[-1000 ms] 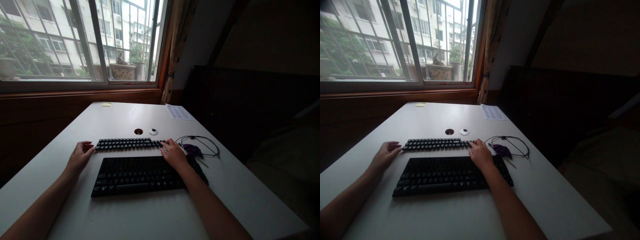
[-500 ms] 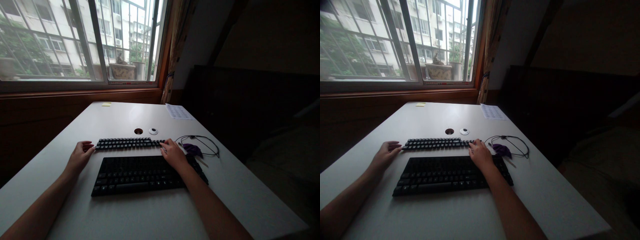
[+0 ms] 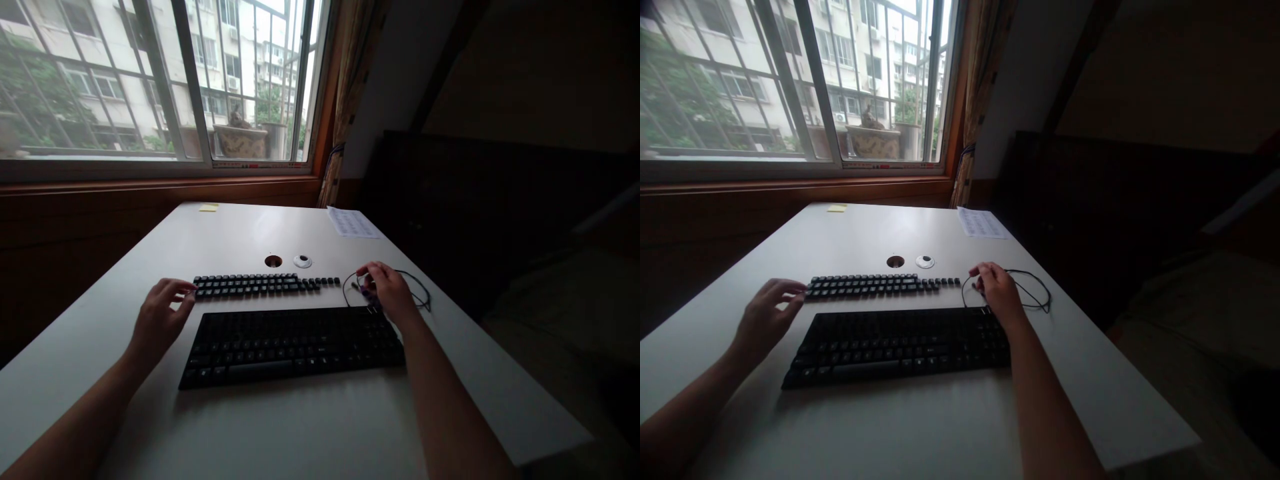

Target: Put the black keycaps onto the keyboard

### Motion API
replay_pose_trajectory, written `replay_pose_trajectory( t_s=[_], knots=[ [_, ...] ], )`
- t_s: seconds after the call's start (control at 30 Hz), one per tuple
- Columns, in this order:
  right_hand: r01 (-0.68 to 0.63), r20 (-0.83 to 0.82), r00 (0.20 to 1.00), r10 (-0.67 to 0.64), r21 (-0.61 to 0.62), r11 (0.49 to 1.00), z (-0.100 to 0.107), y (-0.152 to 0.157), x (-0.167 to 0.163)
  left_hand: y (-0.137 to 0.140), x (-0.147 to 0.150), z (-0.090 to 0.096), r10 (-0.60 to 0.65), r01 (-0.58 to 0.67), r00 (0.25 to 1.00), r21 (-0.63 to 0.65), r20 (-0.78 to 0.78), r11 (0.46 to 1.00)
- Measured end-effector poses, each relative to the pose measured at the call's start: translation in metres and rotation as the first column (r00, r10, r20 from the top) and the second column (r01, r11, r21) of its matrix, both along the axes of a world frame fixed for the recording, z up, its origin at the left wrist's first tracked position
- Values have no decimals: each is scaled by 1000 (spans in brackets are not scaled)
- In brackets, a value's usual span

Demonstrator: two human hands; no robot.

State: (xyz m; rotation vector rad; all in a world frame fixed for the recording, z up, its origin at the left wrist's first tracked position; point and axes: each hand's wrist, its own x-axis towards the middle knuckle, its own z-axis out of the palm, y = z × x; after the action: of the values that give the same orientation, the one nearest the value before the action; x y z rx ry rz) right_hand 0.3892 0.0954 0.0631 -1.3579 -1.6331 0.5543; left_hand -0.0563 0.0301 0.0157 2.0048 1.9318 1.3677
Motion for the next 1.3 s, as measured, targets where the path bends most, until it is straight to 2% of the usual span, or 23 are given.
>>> replay_pose_trajectory(
  t_s=[0.07,0.1,0.17,0.27,0.4,0.5,0.6,0.8,0.97,1.03,1.3],
  knots=[
    [-37,-108,994,28,-76,996,5,-3,7,-7,12,2,-100,100,991,1,-87,995],
    [-44,-104,994,35,-81,996,7,-6,9,-10,18,2,-174,173,976,-22,-131,985],
    [-20,0,1000,20,-54,998,12,-11,9,-16,30,3,-353,346,909,-73,-221,935],
    [-12,189,982,10,8,1000,18,-21,8,-24,47,3,-547,523,777,-166,-310,836],
    [-4,292,956,-33,124,992,11,-32,15,-29,59,0,-677,635,654,-241,-336,734],
    [17,319,944,-83,203,979,-1,-40,23,-29,60,-3,-687,634,632,-271,-359,724],
    [39,305,946,-110,229,973,-13,-47,27,-28,59,-5,-684,624,623,-285,-379,727],
    [87,340,931,-130,137,987,-28,-53,25,-29,59,-4,-678,612,620,-297,-394,733],
    [252,283,909,-306,212,944,-28,-54,34,-29,58,-6,-678,610,620,-301,-395,733],
    [277,281,897,-342,247,929,-28,-54,36,-29,57,-7,-678,608,618,-304,-399,733],
    [142,412,871,-267,310,940,-30,-56,25,-30,56,-7,-665,582,613,-326,-427,745]
  ],
)
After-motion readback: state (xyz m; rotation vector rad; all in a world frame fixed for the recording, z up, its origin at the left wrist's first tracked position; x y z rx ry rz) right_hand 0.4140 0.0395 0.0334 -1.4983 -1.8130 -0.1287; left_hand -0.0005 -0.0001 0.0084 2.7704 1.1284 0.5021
